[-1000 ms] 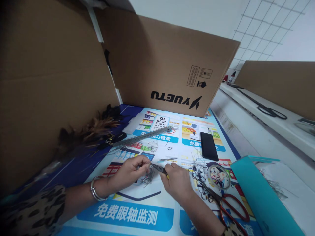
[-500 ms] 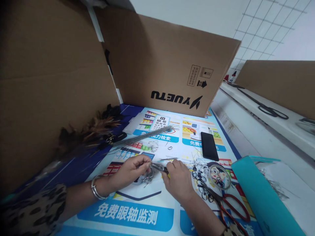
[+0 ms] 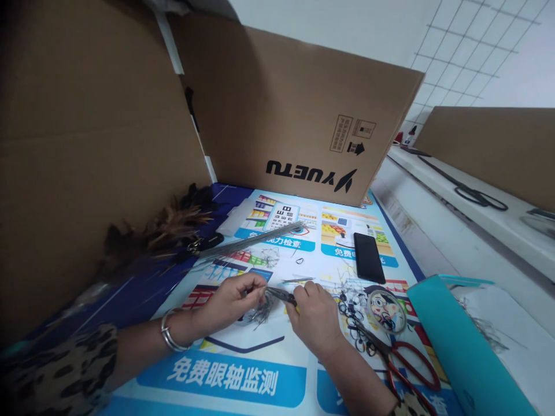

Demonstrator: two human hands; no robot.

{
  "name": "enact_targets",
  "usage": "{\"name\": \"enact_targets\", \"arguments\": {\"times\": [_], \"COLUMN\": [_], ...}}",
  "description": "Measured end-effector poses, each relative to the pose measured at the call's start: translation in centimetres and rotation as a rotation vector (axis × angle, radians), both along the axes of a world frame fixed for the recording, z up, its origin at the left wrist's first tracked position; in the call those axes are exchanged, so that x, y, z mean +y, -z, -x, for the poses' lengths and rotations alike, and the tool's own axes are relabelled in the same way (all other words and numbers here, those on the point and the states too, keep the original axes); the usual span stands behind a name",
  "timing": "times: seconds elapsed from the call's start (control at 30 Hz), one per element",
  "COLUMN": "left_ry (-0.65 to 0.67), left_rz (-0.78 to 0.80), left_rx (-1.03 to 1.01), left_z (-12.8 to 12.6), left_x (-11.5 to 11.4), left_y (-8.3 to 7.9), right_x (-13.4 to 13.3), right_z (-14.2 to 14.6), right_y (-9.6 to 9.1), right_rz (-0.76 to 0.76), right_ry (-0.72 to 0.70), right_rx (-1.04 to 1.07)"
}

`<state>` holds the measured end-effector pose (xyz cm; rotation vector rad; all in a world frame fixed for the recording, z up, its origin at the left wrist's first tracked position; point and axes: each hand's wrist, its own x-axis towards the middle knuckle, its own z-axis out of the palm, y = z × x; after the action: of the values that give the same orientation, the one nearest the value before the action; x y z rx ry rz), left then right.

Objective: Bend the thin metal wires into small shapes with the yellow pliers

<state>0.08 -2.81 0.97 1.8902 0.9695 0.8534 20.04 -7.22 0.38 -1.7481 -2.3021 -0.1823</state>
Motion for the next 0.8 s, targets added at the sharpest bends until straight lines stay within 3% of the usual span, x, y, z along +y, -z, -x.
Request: {"name": "enact_targets", "arguments": {"times": [0.4,0.8], "left_ry": [0.061,0.08], "left_rz": [-0.001,-0.038], "left_rx": [0.021,0.013], "left_z": [-0.01,0.13], "left_x": [0.12,0.15], "left_y": [-0.66,0.09], "right_x": [0.06,0.11], "right_z": [-0.2,0.01], "right_y": [-0.09,-0.23], "right_rz": [0.049,0.101], "right_ry": [-0.009,-0.007], "right_rx": [0.001,-0.034]}}
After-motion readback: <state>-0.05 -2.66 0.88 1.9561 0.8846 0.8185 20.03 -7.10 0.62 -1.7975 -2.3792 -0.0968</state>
